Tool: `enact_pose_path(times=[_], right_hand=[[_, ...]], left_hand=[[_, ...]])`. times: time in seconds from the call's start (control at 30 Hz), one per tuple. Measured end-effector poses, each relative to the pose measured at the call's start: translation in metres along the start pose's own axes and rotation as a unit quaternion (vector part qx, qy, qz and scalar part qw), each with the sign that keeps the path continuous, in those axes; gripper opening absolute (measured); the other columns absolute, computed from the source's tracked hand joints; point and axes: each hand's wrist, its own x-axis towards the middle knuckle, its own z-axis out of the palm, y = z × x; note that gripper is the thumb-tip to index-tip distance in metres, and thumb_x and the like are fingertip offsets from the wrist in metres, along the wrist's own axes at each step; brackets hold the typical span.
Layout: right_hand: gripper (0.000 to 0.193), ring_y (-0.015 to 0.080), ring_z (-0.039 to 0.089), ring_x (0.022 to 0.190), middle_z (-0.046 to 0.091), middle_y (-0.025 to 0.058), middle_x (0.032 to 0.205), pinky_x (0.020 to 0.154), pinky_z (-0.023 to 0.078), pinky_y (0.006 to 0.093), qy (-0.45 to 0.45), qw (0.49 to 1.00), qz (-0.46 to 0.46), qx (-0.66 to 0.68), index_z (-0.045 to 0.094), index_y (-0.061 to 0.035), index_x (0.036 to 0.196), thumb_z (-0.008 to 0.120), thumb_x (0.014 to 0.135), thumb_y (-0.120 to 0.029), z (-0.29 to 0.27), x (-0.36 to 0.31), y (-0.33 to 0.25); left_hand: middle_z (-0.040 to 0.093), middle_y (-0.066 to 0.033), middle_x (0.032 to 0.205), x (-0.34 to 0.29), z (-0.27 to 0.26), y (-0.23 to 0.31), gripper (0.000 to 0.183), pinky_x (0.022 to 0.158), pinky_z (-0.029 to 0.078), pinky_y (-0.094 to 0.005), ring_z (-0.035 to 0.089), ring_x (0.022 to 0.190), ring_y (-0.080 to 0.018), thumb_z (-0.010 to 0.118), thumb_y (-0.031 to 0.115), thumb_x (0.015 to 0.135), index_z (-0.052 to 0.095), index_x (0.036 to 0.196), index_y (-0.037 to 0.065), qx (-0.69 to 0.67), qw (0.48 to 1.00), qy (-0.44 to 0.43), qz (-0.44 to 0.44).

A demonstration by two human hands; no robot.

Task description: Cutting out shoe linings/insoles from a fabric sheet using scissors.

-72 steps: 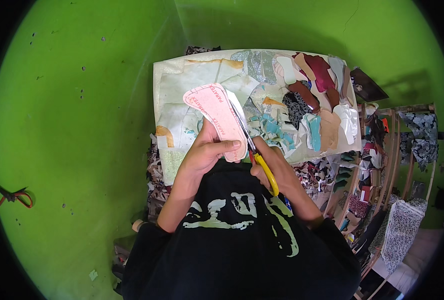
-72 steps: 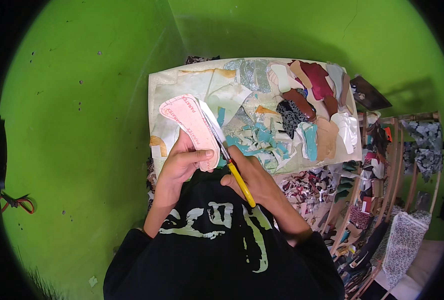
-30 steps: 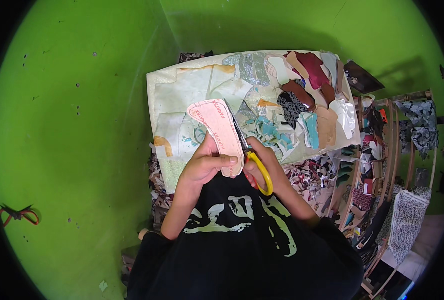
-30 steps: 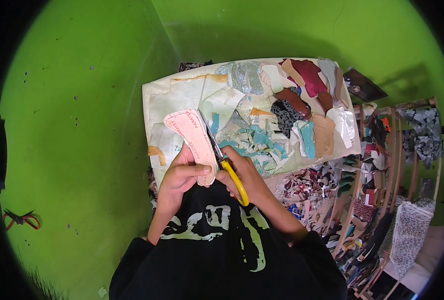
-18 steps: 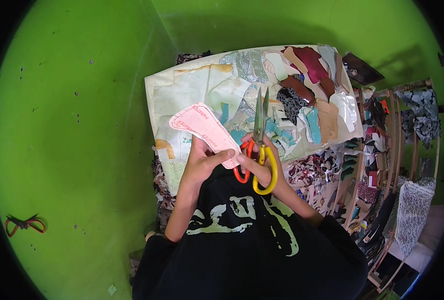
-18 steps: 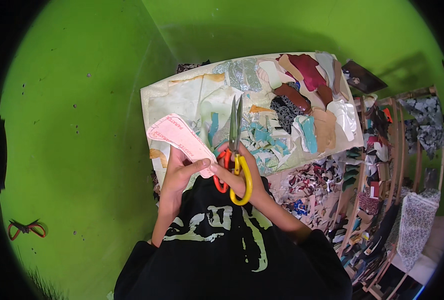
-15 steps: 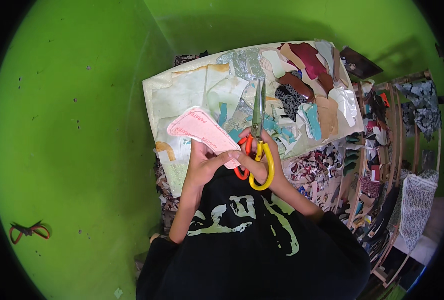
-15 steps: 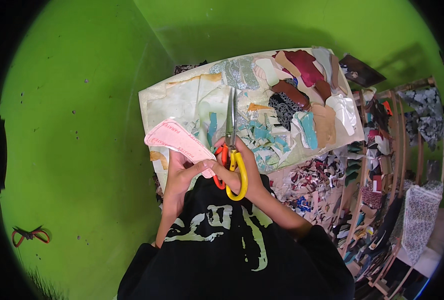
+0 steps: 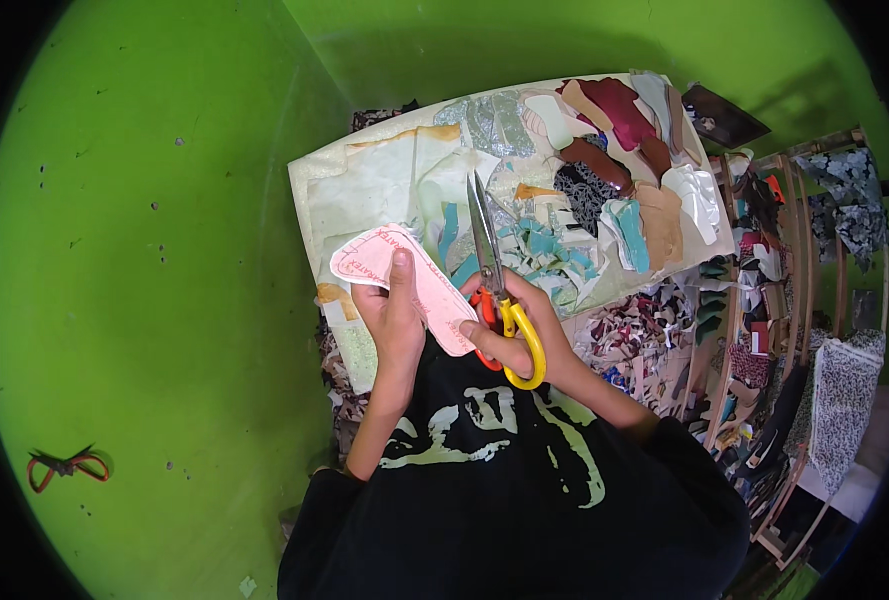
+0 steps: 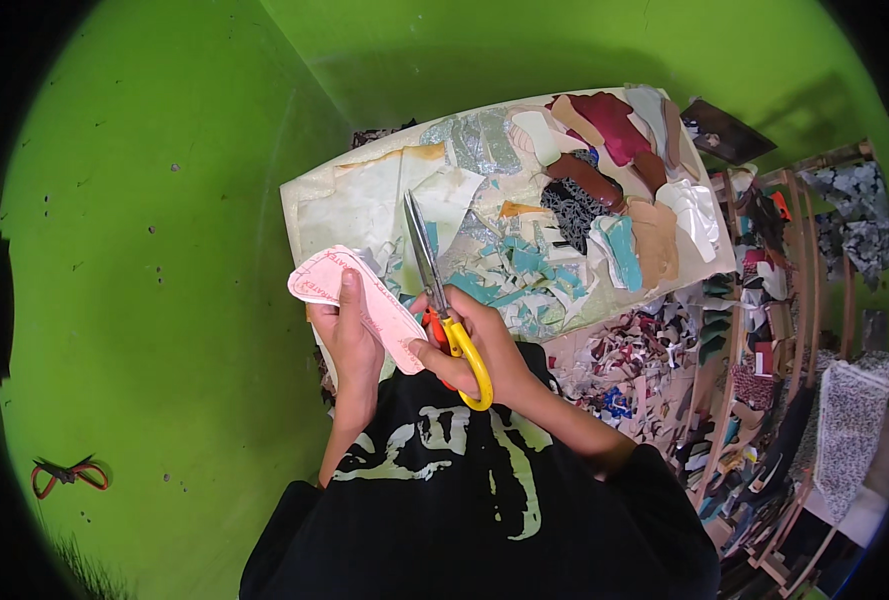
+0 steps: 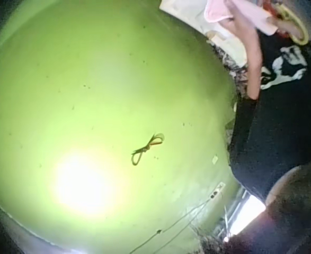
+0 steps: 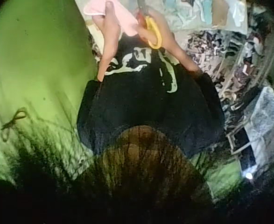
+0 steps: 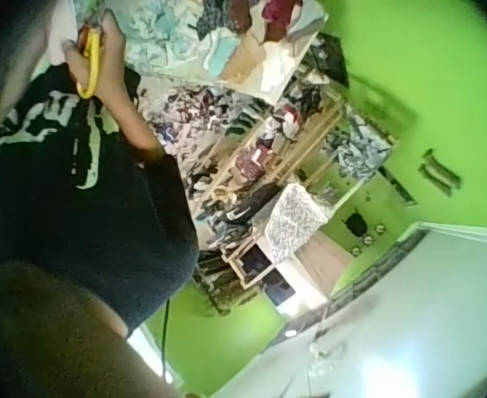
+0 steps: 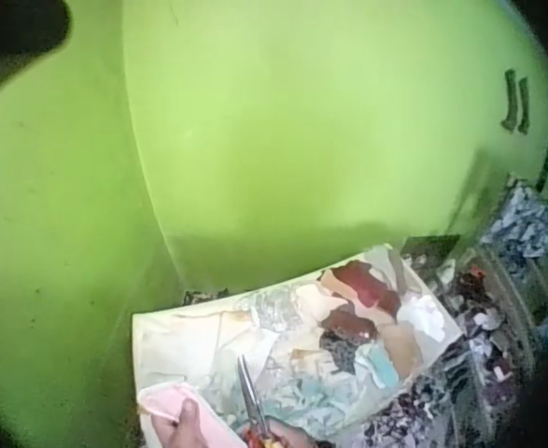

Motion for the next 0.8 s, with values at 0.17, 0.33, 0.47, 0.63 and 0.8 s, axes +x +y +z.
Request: enact_pose_path(times=[0.17, 0.33, 0.47, 0.63, 0.8], right_hand=[[0.053, 0.0074, 0.049, 0.056, 0.054, -0.0015, 0.067, 0.052, 0.038, 0.0251, -0.082, 0.987, -0.104, -0.096, 0.056, -0.0025, 0.104, 0.088, 0.073, -0.031, -0.019, 0.002, 0.014], [0.069, 0.0134, 0.051, 0.055, 0.053, 0.0047, 0.066, 0.051, 0.039, 0.0283, -0.119, 0.946, -0.138, -0.268, 0.046, -0.0037, 0.088, 0.087, 0.066, -0.055, -0.028, -0.003, 0.019], [0.070, 0.0200, 0.054, 0.056, 0.054, 0.0067, 0.067, 0.053, 0.041, 0.0314, -0.107, 0.967, -0.116, -0.199, 0.044, -0.0029, 0.088, 0.074, 0.075, -0.064, -0.017, -0.003, 0.019], [0.070, 0.0291, 0.056, 0.058, 0.053, 0.0109, 0.068, 0.055, 0.043, 0.0352, -0.069, 0.956, -0.165, -0.233, 0.043, -0.0023, 0.090, 0.061, 0.084, -0.070, -0.012, 0.006, 0.017], [0.057, 0.0402, 0.049, 0.061, 0.050, 0.0197, 0.070, 0.059, 0.042, 0.0426, -0.081, 0.946, -0.192, -0.249, 0.046, 0.0009, 0.104, 0.067, 0.089, -0.049, -0.018, 0.007, 0.021]], left_hand=[[0.064, -0.0035, 0.093, 0.006, -0.008, 0.009, 0.021, 0.070, 0.047, -0.0229, 0.060, 0.079, -0.0091, 0.062, 0.016, 0.098, 0.058, 0.112, 0.000, 0.033, 0.999, 0.022, -0.003], [0.066, -0.0054, 0.098, 0.006, -0.005, 0.020, 0.022, 0.072, 0.048, -0.0239, 0.061, 0.083, -0.0093, 0.065, 0.014, 0.096, 0.060, 0.112, -0.001, 0.008, 1.000, -0.012, -0.012], [0.067, -0.0060, 0.099, 0.000, 0.004, 0.013, 0.020, 0.073, 0.049, -0.0238, 0.062, 0.084, -0.0096, 0.066, 0.012, 0.095, 0.060, 0.109, 0.000, 0.005, 1.000, -0.011, -0.011], [0.068, -0.0062, 0.098, -0.004, 0.003, 0.005, 0.022, 0.073, 0.049, -0.0233, 0.063, 0.084, -0.0090, 0.067, 0.009, 0.093, 0.060, 0.111, 0.000, -0.041, 0.997, -0.033, -0.050], [0.067, -0.0046, 0.091, -0.005, 0.003, 0.006, 0.017, 0.069, 0.049, -0.0234, 0.062, 0.076, -0.0088, 0.066, 0.012, 0.094, 0.062, 0.107, 0.001, -0.087, 0.987, -0.013, -0.134]])
